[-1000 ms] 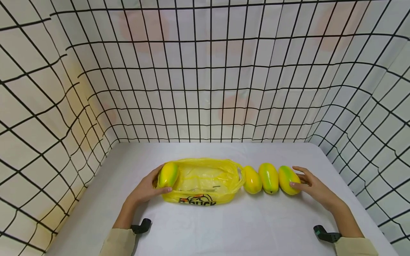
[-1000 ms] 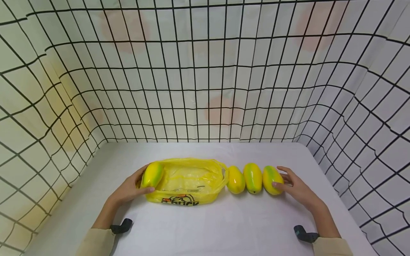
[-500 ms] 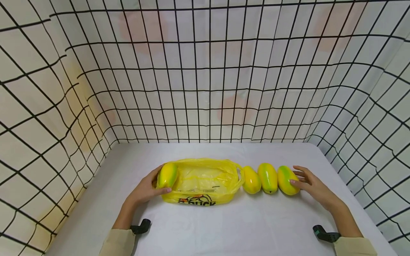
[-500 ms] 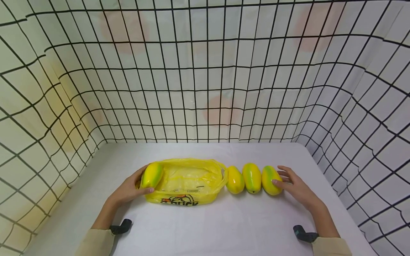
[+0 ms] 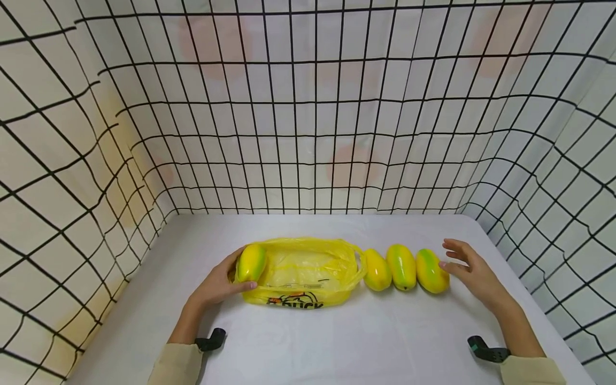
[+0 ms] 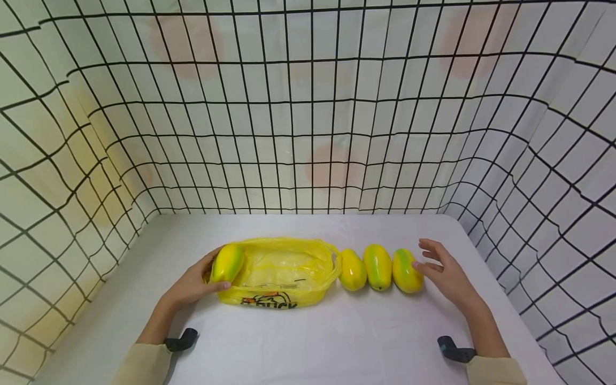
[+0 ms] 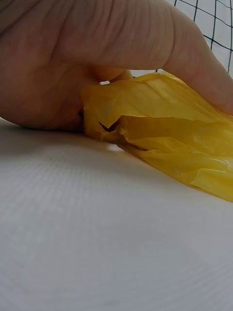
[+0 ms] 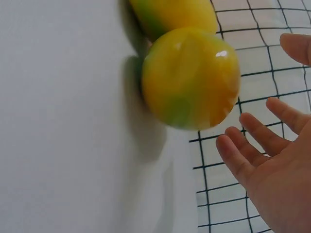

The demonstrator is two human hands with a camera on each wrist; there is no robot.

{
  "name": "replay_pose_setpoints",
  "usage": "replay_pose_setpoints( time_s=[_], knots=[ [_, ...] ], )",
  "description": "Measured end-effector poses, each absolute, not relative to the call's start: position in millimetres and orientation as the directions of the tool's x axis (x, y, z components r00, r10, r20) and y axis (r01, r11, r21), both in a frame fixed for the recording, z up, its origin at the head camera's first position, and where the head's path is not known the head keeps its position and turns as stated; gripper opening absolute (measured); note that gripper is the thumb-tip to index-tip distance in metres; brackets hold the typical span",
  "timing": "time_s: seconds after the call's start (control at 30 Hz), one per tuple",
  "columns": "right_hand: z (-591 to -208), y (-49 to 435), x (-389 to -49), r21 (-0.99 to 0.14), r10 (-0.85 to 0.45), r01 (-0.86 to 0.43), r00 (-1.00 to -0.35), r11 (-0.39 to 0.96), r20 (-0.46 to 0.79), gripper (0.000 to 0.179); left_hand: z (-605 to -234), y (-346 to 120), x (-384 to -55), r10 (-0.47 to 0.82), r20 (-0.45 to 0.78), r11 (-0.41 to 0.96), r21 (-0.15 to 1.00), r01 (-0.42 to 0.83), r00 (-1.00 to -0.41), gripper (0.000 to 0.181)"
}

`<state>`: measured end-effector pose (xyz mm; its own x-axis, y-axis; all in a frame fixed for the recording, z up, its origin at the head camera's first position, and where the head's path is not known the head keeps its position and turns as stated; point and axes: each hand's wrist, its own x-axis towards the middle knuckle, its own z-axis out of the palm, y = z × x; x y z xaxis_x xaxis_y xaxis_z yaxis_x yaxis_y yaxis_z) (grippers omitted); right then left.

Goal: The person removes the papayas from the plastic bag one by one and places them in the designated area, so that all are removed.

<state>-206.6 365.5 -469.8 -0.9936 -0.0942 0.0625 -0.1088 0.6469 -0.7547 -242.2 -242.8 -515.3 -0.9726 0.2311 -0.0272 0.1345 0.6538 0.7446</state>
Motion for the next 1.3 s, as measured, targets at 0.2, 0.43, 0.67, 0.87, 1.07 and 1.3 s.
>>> replay_pose_setpoints(
  time_s=[0.2, 0.43, 0.67, 0.87, 1.07, 1.3],
  knots=[
    [-459, 354, -205, -0.765, -0.086, -0.136, -0.991, 0.629, 0.105, 0.065, -515, -242, -242, 0.23, -0.032, 0.654, 0.745, 0.13, -0.973, 0.105],
    [-457, 342, -206, -0.761, -0.132, -0.192, -0.981, 0.619, 0.14, 0.064, -514, -242, -243, 0.232, -0.026, 0.653, 0.745, 0.136, -0.972, 0.104],
    [-452, 334, -207, -0.718, -0.143, -0.227, -0.974, 0.658, 0.177, 0.064, -515, -242, -243, 0.236, -0.025, 0.667, 0.731, 0.144, -0.971, 0.106],
    [-446, 322, -210, -0.751, -0.148, -0.241, -0.97, 0.615, 0.191, 0.061, -515, -243, -242, 0.246, -0.012, 0.643, 0.75, 0.154, -0.969, 0.104],
    [-442, 308, -215, -0.764, -0.168, -0.243, -0.97, 0.598, 0.177, 0.062, -513, -243, -241, 0.248, -0.009, 0.647, 0.745, 0.159, -0.969, 0.104],
    [-438, 292, -218, -0.795, -0.184, -0.25, -0.967, 0.552, 0.176, 0.06, -516, -244, -242, 0.239, -0.027, 0.644, 0.752, 0.138, -0.971, 0.105]
  ],
)
